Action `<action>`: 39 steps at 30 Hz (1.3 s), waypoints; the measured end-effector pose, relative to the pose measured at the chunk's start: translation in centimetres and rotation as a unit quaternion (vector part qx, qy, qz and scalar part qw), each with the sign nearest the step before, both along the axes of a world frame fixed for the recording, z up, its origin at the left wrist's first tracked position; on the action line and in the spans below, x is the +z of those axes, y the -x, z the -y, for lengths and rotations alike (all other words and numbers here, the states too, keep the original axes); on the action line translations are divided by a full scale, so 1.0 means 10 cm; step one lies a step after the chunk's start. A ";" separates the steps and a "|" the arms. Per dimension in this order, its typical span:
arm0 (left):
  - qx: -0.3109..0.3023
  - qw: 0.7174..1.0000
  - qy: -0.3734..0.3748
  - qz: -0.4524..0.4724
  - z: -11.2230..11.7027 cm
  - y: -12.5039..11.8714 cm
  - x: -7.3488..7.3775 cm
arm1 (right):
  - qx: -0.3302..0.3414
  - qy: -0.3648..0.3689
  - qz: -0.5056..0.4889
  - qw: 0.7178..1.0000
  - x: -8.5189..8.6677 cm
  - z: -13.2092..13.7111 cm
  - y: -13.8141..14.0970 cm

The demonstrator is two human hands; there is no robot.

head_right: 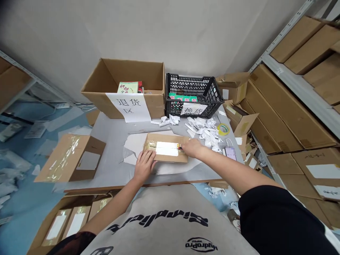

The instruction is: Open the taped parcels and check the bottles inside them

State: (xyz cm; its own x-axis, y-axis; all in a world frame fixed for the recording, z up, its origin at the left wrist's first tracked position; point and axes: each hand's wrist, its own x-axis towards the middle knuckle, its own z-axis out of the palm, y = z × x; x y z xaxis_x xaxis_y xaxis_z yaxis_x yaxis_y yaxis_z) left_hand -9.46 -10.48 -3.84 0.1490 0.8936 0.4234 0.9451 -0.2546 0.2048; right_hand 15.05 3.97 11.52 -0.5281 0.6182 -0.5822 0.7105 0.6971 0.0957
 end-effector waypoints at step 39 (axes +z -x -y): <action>-0.100 0.986 0.081 -0.105 -0.43 -0.68 0.34 | -0.042 -0.081 -0.023 0.996 -0.18 0.38 -0.82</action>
